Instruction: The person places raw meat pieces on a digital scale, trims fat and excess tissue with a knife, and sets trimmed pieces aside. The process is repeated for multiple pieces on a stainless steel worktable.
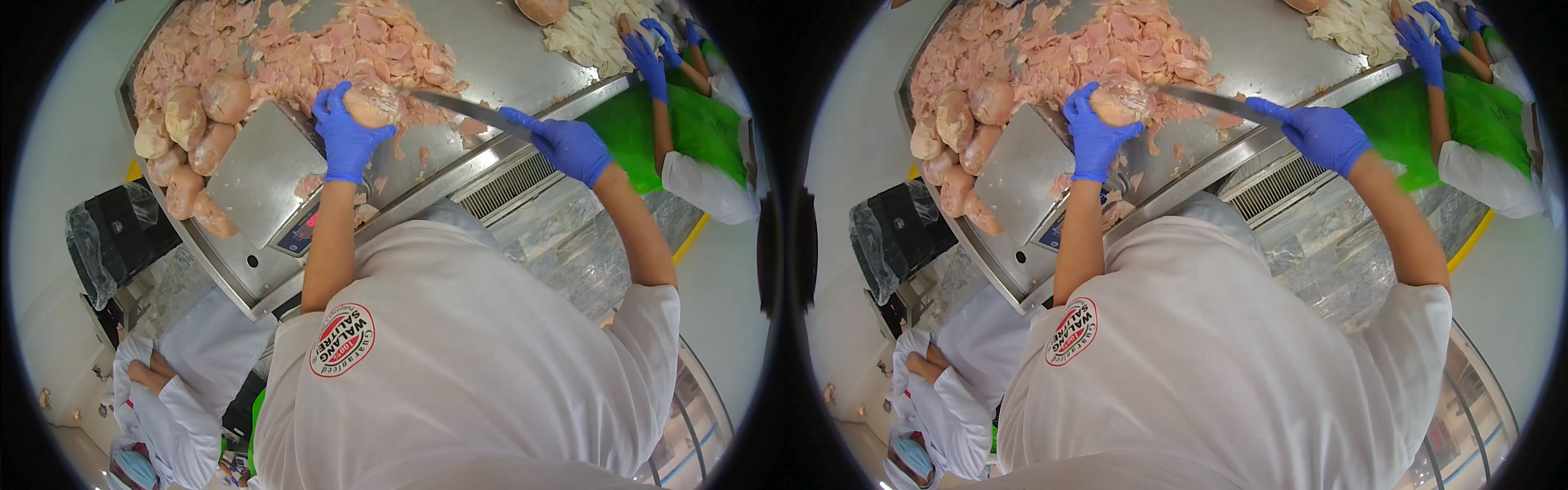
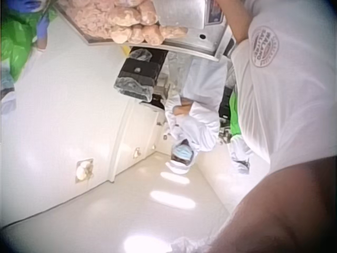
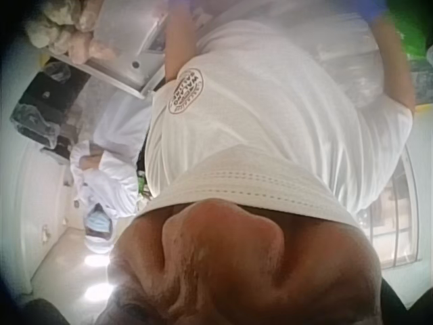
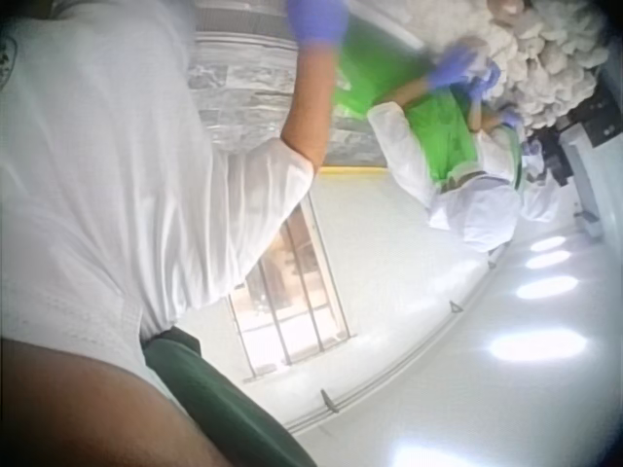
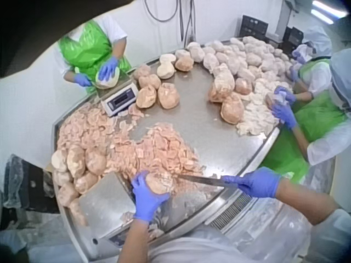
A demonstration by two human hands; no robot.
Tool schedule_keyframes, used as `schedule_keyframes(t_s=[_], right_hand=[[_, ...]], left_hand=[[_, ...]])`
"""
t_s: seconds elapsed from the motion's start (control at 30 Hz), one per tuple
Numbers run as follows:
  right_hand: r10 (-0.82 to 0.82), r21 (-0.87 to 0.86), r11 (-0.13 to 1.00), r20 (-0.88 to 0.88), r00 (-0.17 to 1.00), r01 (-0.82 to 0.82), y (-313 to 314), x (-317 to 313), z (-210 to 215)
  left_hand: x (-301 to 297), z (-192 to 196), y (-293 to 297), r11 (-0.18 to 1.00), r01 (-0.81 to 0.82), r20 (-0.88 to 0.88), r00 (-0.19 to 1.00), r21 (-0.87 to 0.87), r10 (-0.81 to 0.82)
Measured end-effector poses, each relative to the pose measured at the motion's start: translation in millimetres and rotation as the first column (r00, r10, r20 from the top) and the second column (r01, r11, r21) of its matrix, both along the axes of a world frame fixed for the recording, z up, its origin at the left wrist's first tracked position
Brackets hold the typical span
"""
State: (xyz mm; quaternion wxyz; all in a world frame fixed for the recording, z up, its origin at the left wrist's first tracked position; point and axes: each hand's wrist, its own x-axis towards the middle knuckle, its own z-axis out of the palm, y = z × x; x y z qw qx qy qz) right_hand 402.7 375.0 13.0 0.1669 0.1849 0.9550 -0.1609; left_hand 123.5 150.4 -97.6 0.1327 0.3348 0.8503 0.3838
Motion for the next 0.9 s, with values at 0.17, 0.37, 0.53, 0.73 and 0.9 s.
schedule_keyframes(t_s=[0.17, 0.37, 0.53, 0.73, 0.9], right_hand=[[0.008, -0.134, 0.991, -0.024, 1.000, -0.011, -18, 9, 2], [-0.004, -0.080, 0.997, -0.050, 0.999, 0.000, -11, 12, -13], [-0.010, -0.067, 0.998, -0.085, 0.996, 0.004, -9, 14, -36], [-0.105, -0.212, 0.971, 0.016, 0.994, 0.106, -18, 3, -23], [-0.130, -0.069, 0.988, 0.089, 0.988, 0.136, 9, 10, -53]], left_hand=[[4, -3, 3, 0.999, -0.006, -0.052, 0.999, 0.032, 0.008], [2, 0, 0, 1.000, -0.003, -0.002, 1.000, -0.001, 0.003], [0, -1, -4, 1.000, 0.001, -0.005, 1.000, 0.011, -0.001], [-6, -4, -5, 0.999, 0.027, -0.009, 1.000, 0.027, -0.027], [-11, -1, -8, 0.999, 0.032, 0.049, 0.998, -0.038, -0.030]])
